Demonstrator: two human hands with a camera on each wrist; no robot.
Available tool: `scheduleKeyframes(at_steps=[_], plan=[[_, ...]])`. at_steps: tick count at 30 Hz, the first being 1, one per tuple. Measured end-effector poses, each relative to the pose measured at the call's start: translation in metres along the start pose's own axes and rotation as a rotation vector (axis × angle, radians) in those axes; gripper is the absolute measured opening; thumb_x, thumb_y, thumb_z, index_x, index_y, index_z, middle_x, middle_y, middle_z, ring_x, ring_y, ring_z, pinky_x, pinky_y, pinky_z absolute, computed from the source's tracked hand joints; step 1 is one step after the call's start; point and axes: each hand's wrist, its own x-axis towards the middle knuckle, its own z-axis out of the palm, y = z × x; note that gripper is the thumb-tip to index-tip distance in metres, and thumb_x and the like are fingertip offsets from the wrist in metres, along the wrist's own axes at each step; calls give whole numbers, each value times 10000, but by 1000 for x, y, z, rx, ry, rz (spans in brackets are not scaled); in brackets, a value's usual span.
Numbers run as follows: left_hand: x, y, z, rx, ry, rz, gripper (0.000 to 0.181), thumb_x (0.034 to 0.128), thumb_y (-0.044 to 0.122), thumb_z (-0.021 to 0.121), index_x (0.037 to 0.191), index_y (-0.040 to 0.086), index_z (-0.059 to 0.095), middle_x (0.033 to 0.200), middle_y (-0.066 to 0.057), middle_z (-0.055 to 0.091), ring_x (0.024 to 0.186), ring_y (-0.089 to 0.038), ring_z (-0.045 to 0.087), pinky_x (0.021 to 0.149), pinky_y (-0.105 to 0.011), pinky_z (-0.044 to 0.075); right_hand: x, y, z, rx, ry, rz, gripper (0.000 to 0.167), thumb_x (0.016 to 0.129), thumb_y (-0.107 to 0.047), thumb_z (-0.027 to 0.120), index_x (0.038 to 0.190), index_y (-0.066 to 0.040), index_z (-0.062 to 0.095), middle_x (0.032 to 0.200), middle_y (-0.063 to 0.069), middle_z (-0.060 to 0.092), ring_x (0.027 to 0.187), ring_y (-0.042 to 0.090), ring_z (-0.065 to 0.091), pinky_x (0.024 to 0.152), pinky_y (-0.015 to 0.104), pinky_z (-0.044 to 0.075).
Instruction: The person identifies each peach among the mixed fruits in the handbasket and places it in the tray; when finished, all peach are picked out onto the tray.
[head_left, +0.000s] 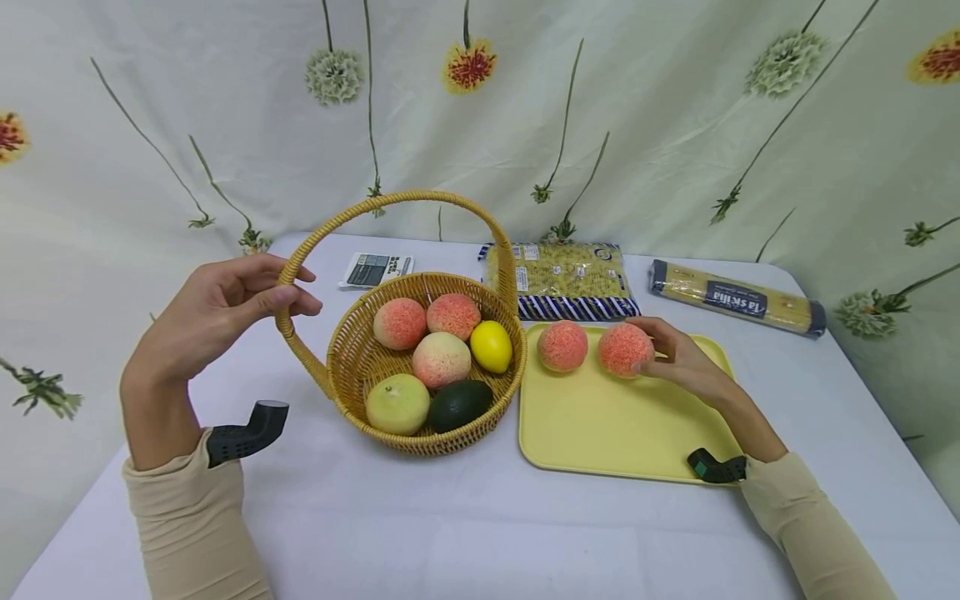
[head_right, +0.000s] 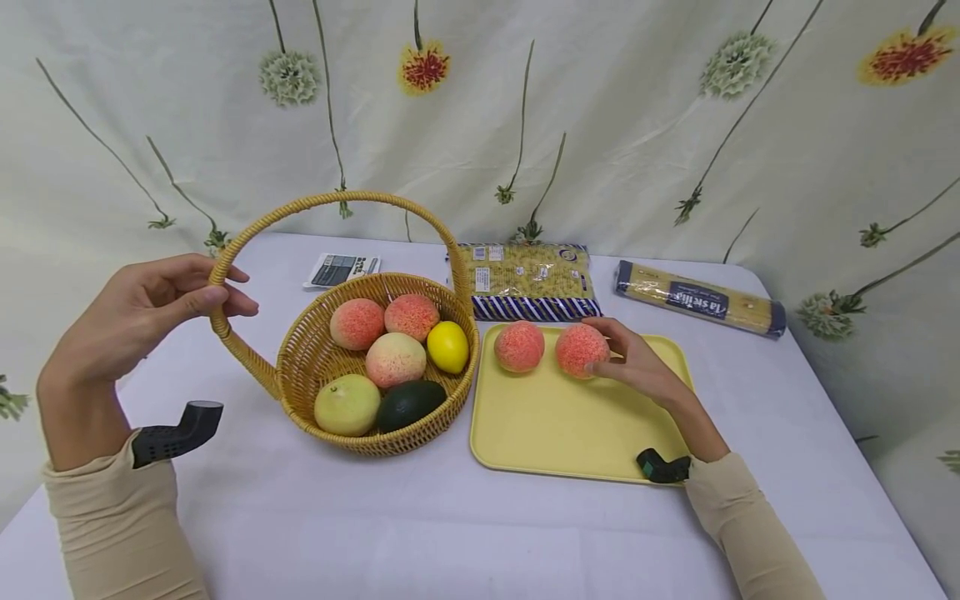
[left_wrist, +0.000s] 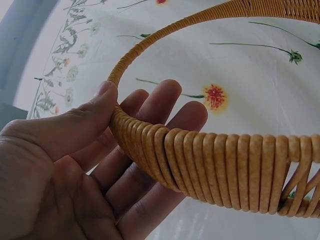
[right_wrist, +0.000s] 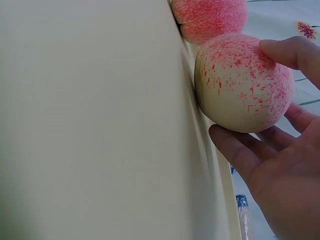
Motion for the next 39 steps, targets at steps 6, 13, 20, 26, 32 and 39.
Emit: scheduleKeyframes(at_steps=[6,13,20,26,32,39], plan=[[0,0,1,2,-2,-3,168,964,38,550,1122,-4,591,908,-77,735,901,-141,700,868,-180,432,-1,0,0,20,-10,-6,613,893,-33,622,1436,-24,337,1385,186,425,1090,86,536,844,237,490],[1,0,1,3,-5,-2,174,965,40,550,1129,-1,591,912,-94,732,899,-141,699,866,-179,438,-2,1,0,64,-30,-15,614,901,-18,606,1441,-8,312,1397,192,405,1105,74,537,854,238,494],[1,0,0,-3,-5,6,171,964,32,546,1126,-2,592,908,-87,733,899,-134,699,868,-180,434,-2,3,0,120,-70,-16,632,910,-13,588,1457,-8,272,1413,168,384,1144,74,524,874,243,489],[0,-1,-1,-10,-4,10,166,963,18,543,1120,-8,590,904,-92,731,893,-129,698,861,-179,437,-1,5,0,168,-111,-39,644,909,6,581,1457,16,244,1391,100,409,1169,87,510,898,235,474],[-1,-1,-1,-10,-3,14,170,961,13,543,1122,-8,590,901,-81,733,889,-129,696,855,-180,441,0,5,0,191,-120,-42,634,911,15,578,1449,36,243,1371,39,429,1183,82,500,917,221,465],[0,-1,0,-3,-6,10,174,964,28,545,1130,2,592,907,-90,731,901,-151,697,857,-183,438,-1,6,0,195,-129,-28,639,921,-4,578,1461,21,239,1386,48,417,1180,77,507,896,238,482]])
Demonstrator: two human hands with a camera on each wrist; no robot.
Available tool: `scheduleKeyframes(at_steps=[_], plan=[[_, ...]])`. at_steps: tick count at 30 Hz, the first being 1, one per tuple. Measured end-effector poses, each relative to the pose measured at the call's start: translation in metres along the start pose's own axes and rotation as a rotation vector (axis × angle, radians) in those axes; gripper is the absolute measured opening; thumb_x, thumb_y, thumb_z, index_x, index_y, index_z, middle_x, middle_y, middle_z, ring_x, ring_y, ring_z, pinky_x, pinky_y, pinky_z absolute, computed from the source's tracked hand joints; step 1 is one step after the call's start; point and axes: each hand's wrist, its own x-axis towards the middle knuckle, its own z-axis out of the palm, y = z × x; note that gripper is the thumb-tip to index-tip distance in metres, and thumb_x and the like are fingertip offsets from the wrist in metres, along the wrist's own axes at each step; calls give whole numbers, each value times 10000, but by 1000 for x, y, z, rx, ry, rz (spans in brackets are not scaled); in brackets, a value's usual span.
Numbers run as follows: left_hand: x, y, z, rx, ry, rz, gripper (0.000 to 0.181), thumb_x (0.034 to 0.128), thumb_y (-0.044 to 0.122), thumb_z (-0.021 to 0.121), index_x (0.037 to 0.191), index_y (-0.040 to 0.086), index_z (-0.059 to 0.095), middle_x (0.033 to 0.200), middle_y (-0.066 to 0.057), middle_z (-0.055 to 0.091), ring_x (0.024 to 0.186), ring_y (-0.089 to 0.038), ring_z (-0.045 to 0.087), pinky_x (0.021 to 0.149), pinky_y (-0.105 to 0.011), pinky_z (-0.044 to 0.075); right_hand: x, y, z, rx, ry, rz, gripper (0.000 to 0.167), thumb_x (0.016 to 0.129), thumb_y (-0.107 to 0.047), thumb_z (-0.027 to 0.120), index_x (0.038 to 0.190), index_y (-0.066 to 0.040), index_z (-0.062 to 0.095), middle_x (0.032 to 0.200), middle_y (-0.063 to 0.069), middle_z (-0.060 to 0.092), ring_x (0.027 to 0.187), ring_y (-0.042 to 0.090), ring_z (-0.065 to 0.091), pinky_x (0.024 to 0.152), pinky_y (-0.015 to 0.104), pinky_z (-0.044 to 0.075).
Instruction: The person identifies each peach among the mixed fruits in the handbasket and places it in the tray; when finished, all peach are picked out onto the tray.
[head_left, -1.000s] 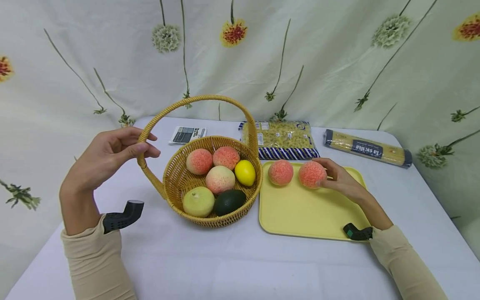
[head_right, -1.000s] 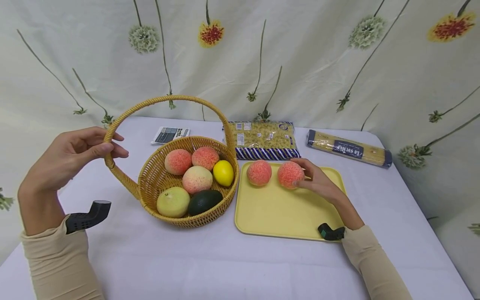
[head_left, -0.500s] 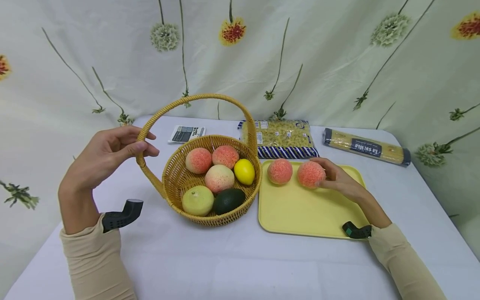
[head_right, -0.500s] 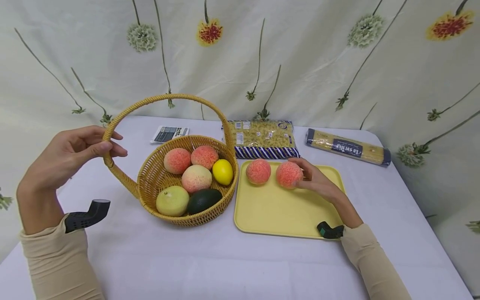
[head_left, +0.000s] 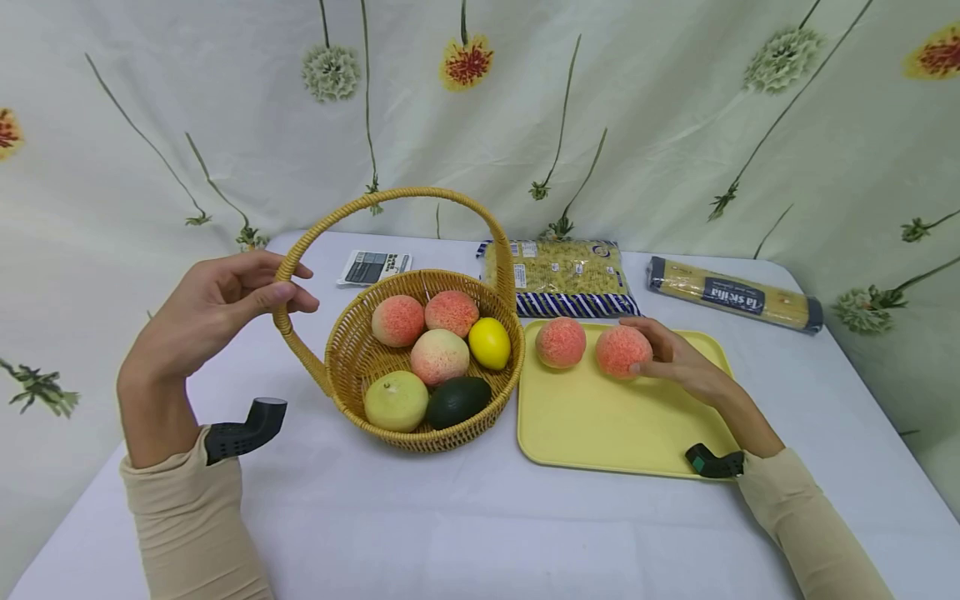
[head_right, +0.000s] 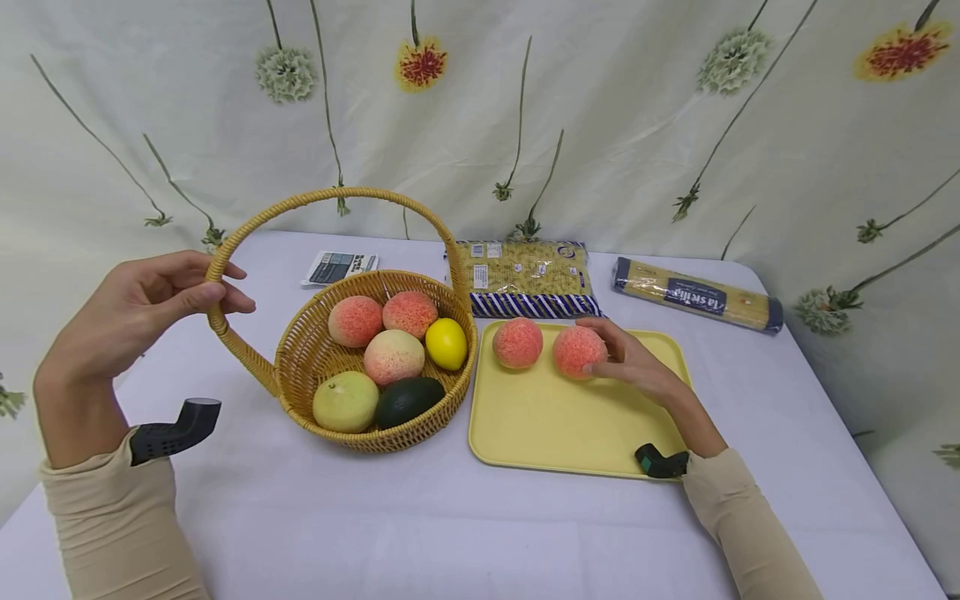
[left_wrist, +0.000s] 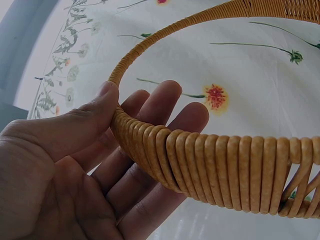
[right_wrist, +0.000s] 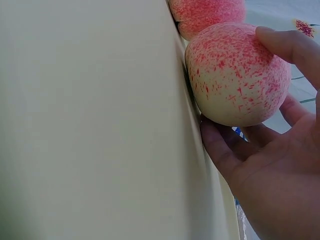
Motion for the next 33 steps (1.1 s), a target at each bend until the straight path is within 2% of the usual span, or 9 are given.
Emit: scheduleKeyframes(at_steps=[8,17,33], plan=[[-1,0,0,5,4,-9,173,964,33,547,1129,4,591,913,-121,727,904,-151,696,863,-183,431,0,2,0,7,-8,5,650,920,9,575,1468,17,225,1381,45,411,1169,85,512,886,248,489],[0,1,0,9,3,-8,175,965,35,547,1132,6,592,911,-113,728,901,-155,695,859,-182,434,0,3,1,-6,53,4,659,879,35,624,1443,5,284,1304,-30,484,1110,87,555,857,239,503],[0,1,1,8,4,-15,179,967,41,547,1137,7,589,910,-92,731,901,-142,695,863,-180,433,1,1,1,-9,38,33,663,912,-6,597,1460,29,226,1309,16,480,1114,79,557,865,245,505]])
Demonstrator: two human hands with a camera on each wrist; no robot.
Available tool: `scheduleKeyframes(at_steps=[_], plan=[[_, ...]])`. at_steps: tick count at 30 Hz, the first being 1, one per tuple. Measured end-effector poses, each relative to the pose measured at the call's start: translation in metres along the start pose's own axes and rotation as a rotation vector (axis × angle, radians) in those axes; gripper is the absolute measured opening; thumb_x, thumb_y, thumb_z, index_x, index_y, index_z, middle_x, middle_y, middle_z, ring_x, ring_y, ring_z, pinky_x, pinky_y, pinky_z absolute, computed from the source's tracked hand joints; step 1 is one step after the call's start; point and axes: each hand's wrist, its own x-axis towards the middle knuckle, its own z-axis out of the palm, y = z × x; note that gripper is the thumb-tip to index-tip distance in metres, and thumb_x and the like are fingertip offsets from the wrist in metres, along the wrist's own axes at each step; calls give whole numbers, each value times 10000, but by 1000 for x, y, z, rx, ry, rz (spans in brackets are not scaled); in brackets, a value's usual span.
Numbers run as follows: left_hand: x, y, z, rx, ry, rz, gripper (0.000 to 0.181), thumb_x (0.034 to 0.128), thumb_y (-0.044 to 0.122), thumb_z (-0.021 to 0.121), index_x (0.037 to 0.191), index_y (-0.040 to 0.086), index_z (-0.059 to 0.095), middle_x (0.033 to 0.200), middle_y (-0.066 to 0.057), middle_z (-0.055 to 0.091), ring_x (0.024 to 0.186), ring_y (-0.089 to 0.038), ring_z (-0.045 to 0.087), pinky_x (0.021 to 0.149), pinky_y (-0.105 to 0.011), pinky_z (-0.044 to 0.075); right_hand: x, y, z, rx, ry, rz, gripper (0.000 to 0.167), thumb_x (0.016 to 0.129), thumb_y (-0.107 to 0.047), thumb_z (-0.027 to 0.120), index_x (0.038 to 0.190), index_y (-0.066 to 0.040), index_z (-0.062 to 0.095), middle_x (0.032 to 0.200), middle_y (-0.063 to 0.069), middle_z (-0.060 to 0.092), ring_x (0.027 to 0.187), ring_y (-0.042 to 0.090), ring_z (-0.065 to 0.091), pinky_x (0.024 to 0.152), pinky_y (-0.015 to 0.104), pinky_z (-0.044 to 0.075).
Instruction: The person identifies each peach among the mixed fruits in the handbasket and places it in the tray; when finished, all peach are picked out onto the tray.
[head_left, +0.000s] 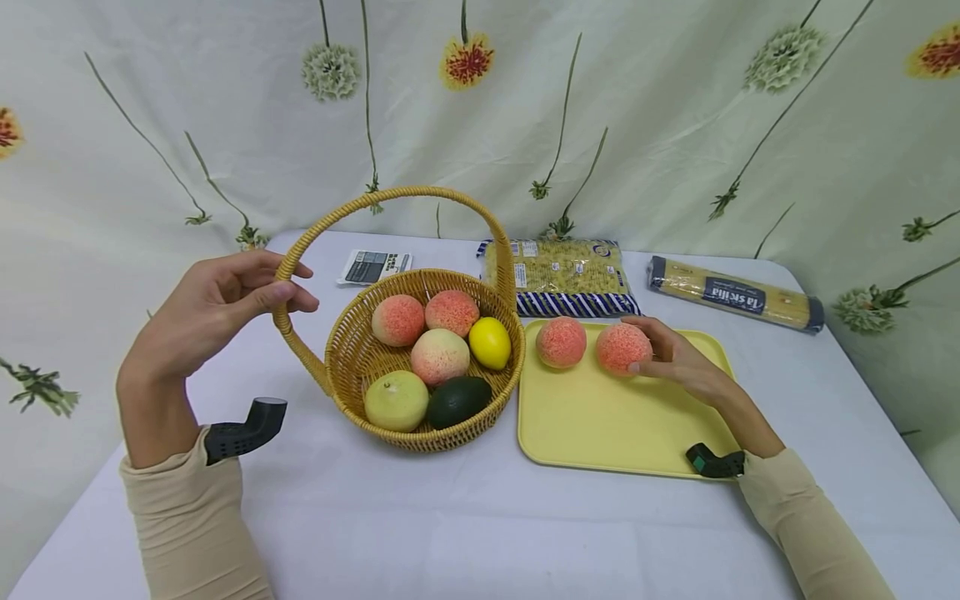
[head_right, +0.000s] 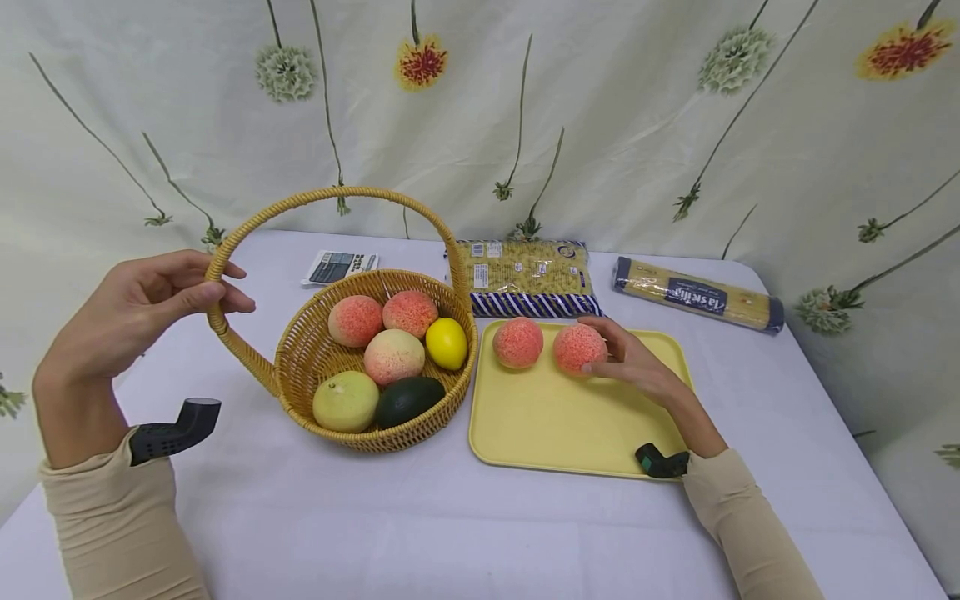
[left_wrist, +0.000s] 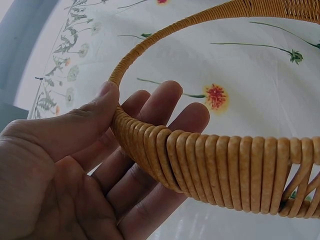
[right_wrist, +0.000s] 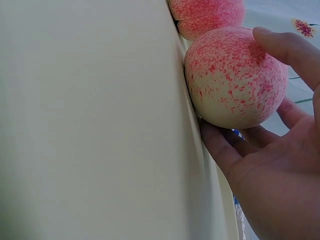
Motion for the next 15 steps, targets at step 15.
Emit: scheduleKeyframes(at_steps=[15], plan=[[0,-1,0,-8,-1,16,169,964,22,542,1125,-2,588,906,-100,729,894,-150,696,852,-185,444,-2,-5,0,-41,25,-20,596,950,-49,558,1463,18,263,1299,-2,505,1103,78,563,851,267,508]])
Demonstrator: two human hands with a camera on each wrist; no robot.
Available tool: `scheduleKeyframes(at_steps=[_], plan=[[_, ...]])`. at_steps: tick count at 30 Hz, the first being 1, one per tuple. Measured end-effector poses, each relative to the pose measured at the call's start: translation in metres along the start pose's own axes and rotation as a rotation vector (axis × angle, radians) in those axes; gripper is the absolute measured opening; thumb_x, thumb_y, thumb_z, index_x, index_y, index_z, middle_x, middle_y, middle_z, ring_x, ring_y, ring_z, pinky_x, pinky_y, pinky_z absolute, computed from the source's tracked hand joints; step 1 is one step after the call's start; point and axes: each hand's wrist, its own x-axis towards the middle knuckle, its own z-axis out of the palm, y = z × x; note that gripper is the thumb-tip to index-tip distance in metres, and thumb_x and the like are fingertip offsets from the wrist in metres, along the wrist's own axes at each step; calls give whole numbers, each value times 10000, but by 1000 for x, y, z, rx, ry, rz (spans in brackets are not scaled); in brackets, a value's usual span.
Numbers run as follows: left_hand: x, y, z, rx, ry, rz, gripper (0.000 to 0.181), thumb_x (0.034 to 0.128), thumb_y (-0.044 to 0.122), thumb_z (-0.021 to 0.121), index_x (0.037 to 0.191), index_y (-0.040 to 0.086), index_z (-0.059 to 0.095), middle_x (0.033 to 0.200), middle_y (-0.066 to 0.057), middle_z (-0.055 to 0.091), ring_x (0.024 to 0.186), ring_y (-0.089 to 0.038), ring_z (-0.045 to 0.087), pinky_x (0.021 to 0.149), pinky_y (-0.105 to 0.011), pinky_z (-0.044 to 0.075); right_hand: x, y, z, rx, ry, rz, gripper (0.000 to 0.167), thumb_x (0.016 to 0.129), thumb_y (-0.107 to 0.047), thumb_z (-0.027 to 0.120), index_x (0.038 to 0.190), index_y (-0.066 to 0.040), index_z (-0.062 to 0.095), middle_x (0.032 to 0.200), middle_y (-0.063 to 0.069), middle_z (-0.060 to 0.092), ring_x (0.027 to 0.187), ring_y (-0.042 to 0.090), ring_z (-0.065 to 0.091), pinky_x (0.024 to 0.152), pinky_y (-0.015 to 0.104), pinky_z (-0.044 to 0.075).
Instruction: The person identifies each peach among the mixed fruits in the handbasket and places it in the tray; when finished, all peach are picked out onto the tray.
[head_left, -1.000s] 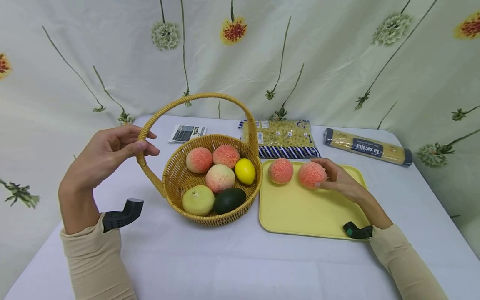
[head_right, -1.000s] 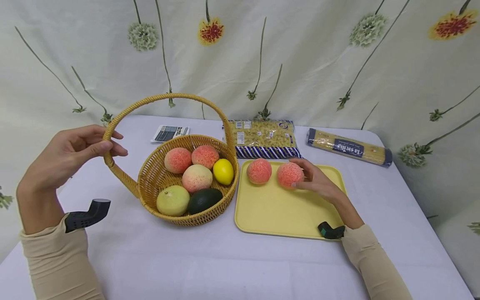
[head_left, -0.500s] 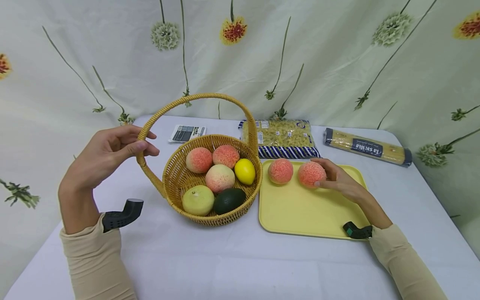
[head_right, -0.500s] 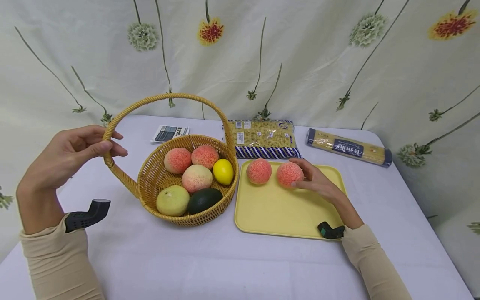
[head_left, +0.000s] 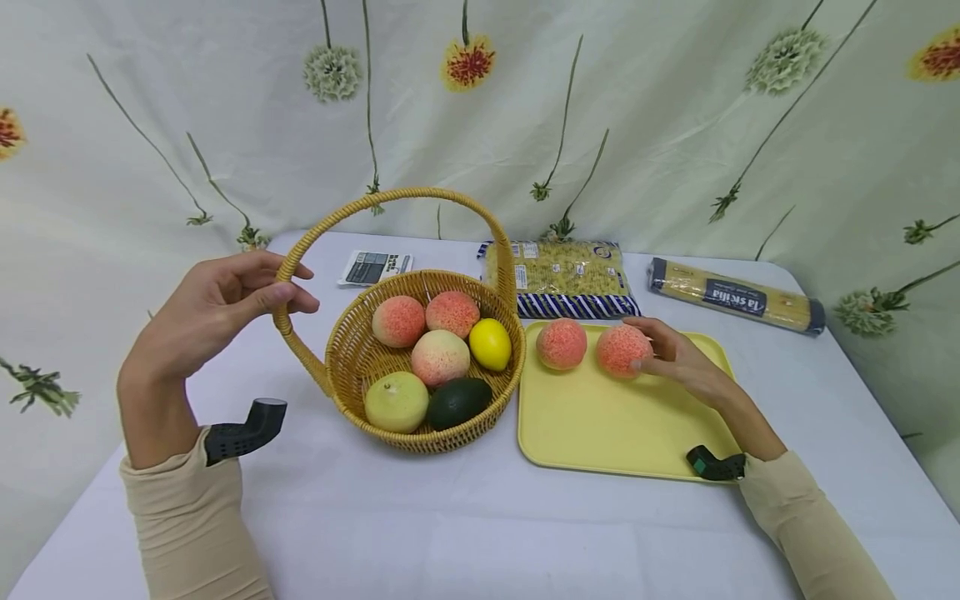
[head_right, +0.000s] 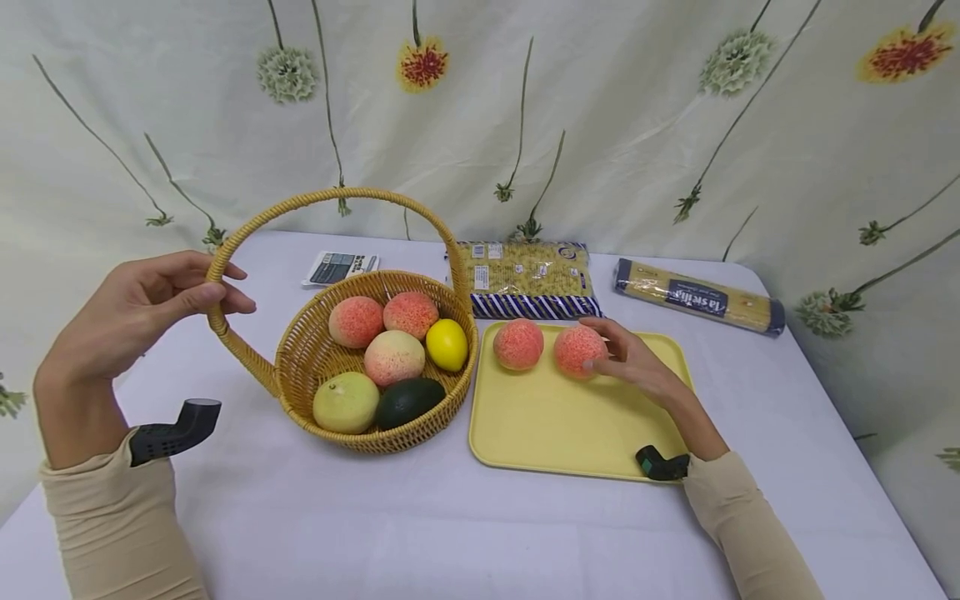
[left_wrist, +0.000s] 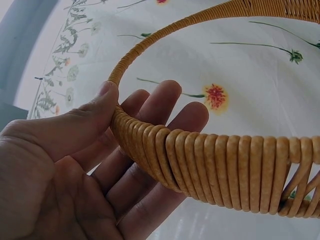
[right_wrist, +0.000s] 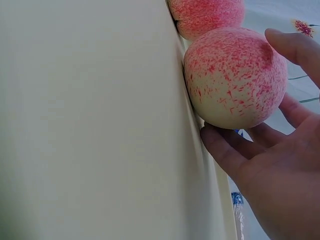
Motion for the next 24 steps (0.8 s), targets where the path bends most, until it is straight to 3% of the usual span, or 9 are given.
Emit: scheduleKeyframes(at_steps=[2,7,10,13,15,24], plan=[[-1,0,-1,-1,1,3,166,962,15,541,1120,-4,589,903,-101,729,892,-148,697,846,-185,447,1,-2,1,-42,19,3,582,954,-67,561,1459,9,283,1334,61,491,1135,116,548,852,251,502],[-2,1,-2,2,5,4,164,959,8,543,1116,-8,589,899,-81,731,883,-136,696,839,-182,451,2,-12,1,-123,62,-8,561,961,-78,555,1450,9,294,1477,226,343,1326,368,391,911,204,453],[-3,1,-2,6,6,2,165,960,11,544,1117,-6,590,901,-75,732,885,-132,696,848,-180,448,3,-23,2,-162,79,-40,585,950,-60,567,1456,10,283,1502,245,299,1360,448,312,1026,361,413],[-2,1,-2,6,7,1,166,961,17,544,1118,-5,592,901,-77,732,892,-137,697,847,-183,450,4,-37,3,-206,97,-69,628,931,-48,594,1474,-20,279,1514,233,287,1364,458,297,1089,553,282],[-2,1,-2,6,7,-1,167,962,22,545,1120,-4,593,903,-78,732,896,-144,698,848,-186,451,6,-47,4,-221,103,-92,660,915,-28,609,1483,-37,273,1523,222,276,1374,453,280,1088,617,212],[0,1,-1,3,3,0,158,961,29,550,1110,-2,596,897,-97,730,884,-147,696,839,-192,453,17,-83,17,-256,30,-163,721,895,-80,654,1506,-143,275,1552,122,265,1401,405,269,1083,628,218]])
